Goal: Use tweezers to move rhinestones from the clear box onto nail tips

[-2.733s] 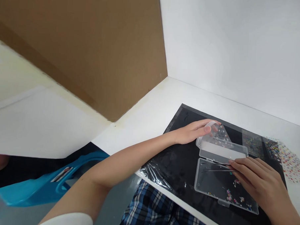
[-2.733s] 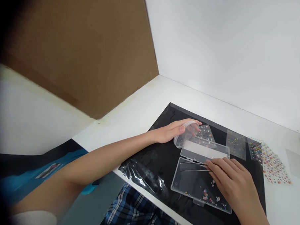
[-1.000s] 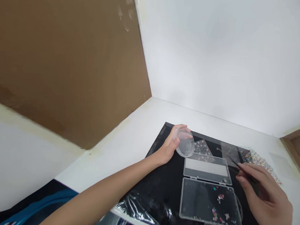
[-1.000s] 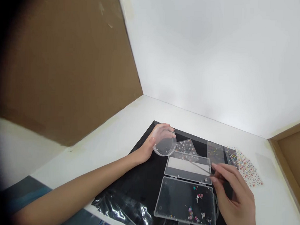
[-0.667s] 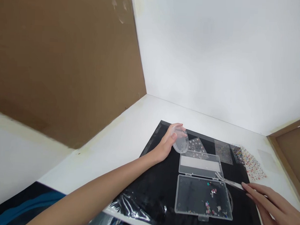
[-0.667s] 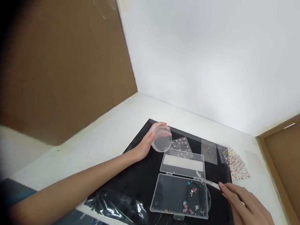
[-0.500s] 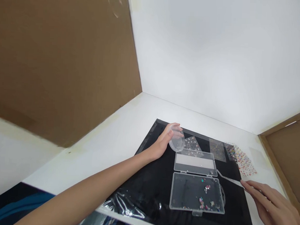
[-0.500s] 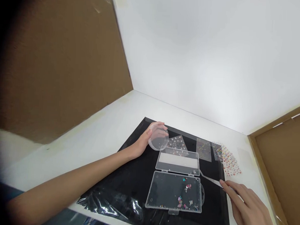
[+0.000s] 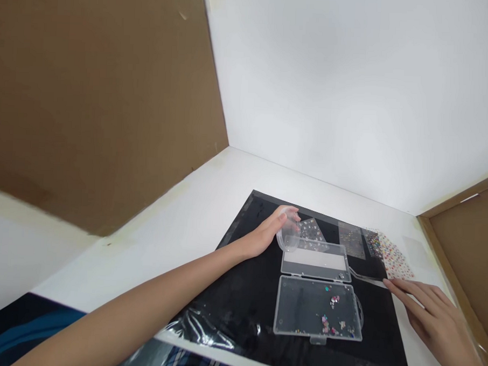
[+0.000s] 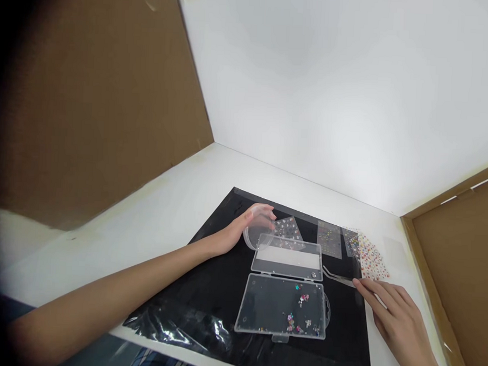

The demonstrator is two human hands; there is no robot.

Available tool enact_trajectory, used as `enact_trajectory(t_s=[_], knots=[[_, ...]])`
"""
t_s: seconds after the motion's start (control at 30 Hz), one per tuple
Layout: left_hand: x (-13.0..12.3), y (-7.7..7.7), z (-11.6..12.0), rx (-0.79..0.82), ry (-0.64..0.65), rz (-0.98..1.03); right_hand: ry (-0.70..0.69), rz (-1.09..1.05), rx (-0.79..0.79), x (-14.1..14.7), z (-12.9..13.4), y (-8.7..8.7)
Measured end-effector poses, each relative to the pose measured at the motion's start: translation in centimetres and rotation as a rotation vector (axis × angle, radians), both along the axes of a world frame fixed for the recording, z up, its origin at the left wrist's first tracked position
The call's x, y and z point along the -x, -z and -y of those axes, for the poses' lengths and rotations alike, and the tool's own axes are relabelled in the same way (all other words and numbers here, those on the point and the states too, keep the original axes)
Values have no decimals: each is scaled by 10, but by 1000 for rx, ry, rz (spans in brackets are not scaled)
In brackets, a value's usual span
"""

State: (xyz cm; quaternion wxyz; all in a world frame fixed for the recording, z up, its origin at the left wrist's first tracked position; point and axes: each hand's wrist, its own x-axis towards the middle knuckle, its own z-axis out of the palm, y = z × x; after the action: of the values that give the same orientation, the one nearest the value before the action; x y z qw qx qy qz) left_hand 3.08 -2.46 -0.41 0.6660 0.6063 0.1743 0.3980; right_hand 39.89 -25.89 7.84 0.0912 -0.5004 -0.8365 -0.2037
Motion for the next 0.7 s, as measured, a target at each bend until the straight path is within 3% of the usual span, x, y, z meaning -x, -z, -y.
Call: enact_trajectory(t_s=[0.23, 0.43, 0.7], knots=[[0, -3, 3, -7, -8, -43, -9, -30, 30, -11, 5, -3], [2, -9, 3, -11, 13, -69, -43, -52, 25, -3, -1, -1], [2, -12, 4, 0, 14, -96, 9, -24, 71, -5, 9, -19]])
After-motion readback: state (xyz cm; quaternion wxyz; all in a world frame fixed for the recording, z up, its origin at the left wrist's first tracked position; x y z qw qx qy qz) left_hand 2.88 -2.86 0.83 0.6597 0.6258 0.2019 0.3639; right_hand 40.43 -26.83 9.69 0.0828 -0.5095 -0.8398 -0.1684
